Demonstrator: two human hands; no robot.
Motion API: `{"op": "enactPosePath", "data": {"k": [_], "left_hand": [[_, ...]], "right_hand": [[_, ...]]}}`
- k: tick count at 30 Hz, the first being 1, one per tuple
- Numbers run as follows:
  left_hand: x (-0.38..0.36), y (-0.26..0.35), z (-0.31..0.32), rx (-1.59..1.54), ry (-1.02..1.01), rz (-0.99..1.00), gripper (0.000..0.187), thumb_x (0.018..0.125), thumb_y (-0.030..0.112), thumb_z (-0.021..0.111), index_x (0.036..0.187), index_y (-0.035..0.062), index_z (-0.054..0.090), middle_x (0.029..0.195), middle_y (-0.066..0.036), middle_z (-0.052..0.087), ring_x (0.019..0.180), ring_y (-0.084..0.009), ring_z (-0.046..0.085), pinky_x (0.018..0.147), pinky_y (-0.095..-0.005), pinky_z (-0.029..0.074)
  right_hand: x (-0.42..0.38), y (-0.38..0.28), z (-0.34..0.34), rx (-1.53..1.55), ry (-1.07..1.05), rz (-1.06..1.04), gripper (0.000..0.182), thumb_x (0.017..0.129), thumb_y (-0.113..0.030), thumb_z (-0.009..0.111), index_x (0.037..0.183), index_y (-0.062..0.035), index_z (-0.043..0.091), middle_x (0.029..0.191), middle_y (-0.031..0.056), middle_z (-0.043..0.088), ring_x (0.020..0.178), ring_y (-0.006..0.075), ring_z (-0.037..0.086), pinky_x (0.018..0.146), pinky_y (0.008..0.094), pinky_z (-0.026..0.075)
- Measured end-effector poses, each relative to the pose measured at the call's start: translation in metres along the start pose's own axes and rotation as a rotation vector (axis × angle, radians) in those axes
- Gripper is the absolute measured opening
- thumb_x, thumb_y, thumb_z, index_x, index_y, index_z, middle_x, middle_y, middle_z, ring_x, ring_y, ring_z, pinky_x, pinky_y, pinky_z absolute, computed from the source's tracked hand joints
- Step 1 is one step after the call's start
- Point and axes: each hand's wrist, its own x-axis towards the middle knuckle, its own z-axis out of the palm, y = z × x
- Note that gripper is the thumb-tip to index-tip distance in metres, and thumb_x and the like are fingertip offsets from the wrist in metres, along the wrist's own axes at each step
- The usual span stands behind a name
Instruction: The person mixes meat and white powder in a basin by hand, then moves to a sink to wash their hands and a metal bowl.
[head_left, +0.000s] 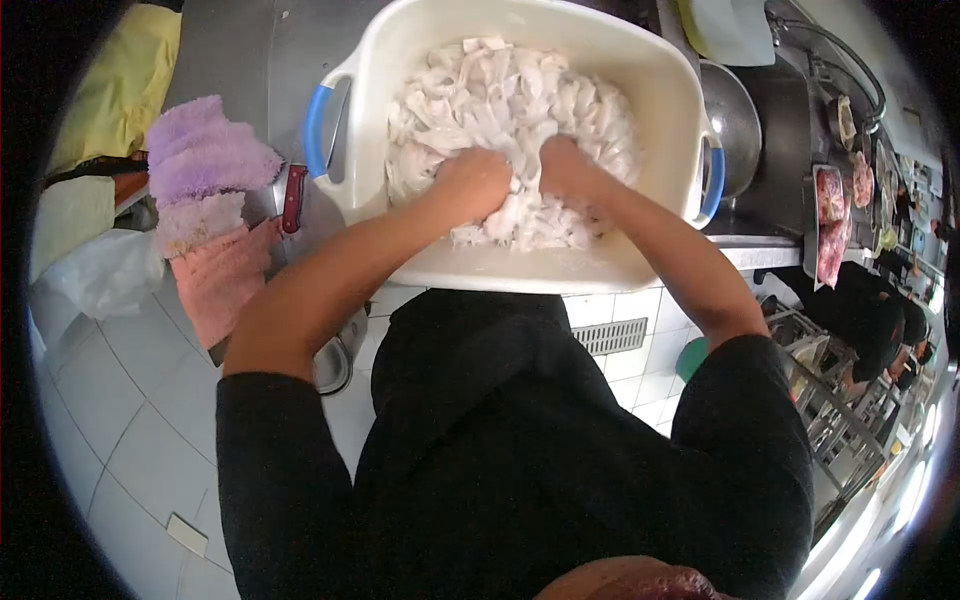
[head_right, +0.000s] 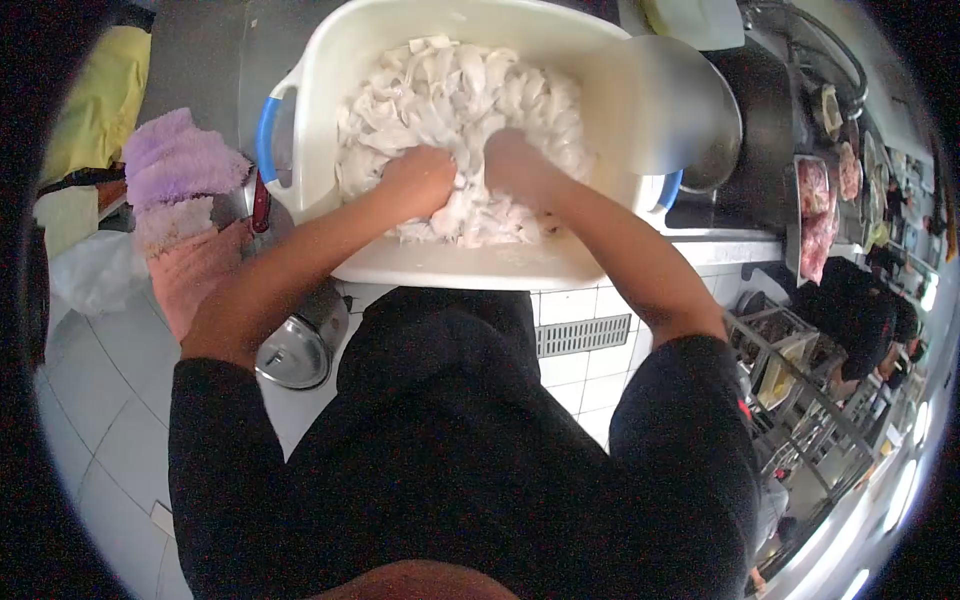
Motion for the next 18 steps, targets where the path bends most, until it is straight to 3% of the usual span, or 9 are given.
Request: {"op": "enactPosePath", "data": {"k": [2,4,7,10,13,14,16,17,18], "left_hand": [[0.038,-0.028,0.044,0.122,0.126,0.117,0.016,0.073,0.010,0.056,0.076,-0.0035,0.063,0.084,-0.017,0.063,0.079,-0.0340,0.062,0.066,-0.0390,0.052],[0.081,-0.046,0.065,0.045,0.066,-0.057,0.021,0.080,0.017,0.053,0.079,0.0002,0.066,0.094,-0.017,0.063,0.085,-0.0337,0.062,0.068,-0.0393,0.052],[0.087,-0.026,0.042,-0.194,0.317,-0.145,0.025,0.083,0.022,0.051,0.094,0.0054,0.067,0.099,-0.016,0.063,0.090,-0.0329,0.062,0.070,-0.0403,0.052],[0.077,-0.007,0.024,-0.134,0.210,-0.198,0.032,0.083,0.028,0.052,0.107,0.0099,0.062,0.102,-0.016,0.063,0.092,-0.0338,0.061,0.074,-0.0413,0.051],[0.058,-0.008,-0.005,-0.246,-0.184,-0.228,0.046,0.078,0.026,0.059,0.118,0.0029,0.053,0.113,-0.021,0.057,0.108,-0.0362,0.053,0.095,-0.0425,0.041],[0.038,-0.016,-0.010,-0.212,-0.100,-0.008,0.053,0.076,0.024,0.062,0.123,0.0012,0.049,0.117,-0.024,0.054,0.113,-0.0359,0.049,0.098,-0.0418,0.037],[0.004,-0.008,-0.056,-0.240,-0.149,-0.008,0.055,0.074,0.026,0.068,0.122,0.0031,0.052,0.119,-0.022,0.055,0.112,-0.0329,0.051,0.097,-0.0389,0.037],[-0.006,-0.006,-0.072,-0.417,-0.078,-0.097,0.054,0.068,0.027,0.073,0.114,0.0023,0.058,0.102,-0.021,0.061,0.099,-0.0325,0.057,0.090,-0.0381,0.043],[-0.005,-0.027,-0.066,-0.480,0.009,-0.069,0.060,0.067,0.035,0.076,0.113,0.0010,0.058,0.109,-0.019,0.058,0.105,-0.0326,0.053,0.094,-0.0384,0.040]], "right_hand": [[0.021,0.013,-0.019,-0.049,0.062,-0.001,0.018,0.066,-0.015,0.057,0.068,0.0022,0.063,0.075,0.0212,0.061,0.077,0.0349,0.060,0.072,0.0433,0.047],[0.042,0.028,-0.011,-0.198,0.090,0.062,0.017,0.068,-0.015,0.056,0.068,-0.0007,0.064,0.075,0.0196,0.061,0.073,0.0344,0.060,0.070,0.0426,0.047],[0.020,0.011,-0.036,-0.167,0.156,0.173,0.015,0.072,-0.014,0.054,0.069,-0.0063,0.067,0.080,0.0135,0.064,0.074,0.0316,0.060,0.076,0.0405,0.046],[-0.032,-0.004,-0.084,-0.272,0.346,-0.186,0.015,0.075,-0.016,0.054,0.073,-0.0132,0.069,0.084,0.0069,0.066,0.080,0.0283,0.061,0.078,0.0392,0.045],[-0.051,0.007,-0.097,0.112,0.500,-0.017,0.016,0.081,-0.023,0.055,0.091,-0.0215,0.067,0.096,0.0026,0.066,0.102,0.0253,0.054,0.090,0.0388,0.040],[-0.061,0.012,-0.106,0.224,0.575,0.058,0.019,0.083,-0.025,0.054,0.098,-0.0239,0.066,0.102,0.0019,0.066,0.111,0.0249,0.052,0.096,0.0391,0.038],[-0.064,0.042,-0.102,-0.119,0.369,0.346,0.025,0.080,-0.026,0.057,0.103,-0.0204,0.066,0.104,0.0053,0.065,0.106,0.0249,0.055,0.090,0.0396,0.043],[-0.053,0.049,-0.092,0.420,0.567,0.723,0.032,0.080,-0.031,0.059,0.109,-0.0177,0.065,0.105,0.0074,0.065,0.098,0.0256,0.059,0.085,0.0397,0.046],[-0.048,0.079,-0.066,0.514,0.578,0.547,0.040,0.080,-0.035,0.062,0.113,-0.0119,0.063,0.106,0.0095,0.065,0.092,0.0266,0.061,0.084,0.0371,0.046]]}}
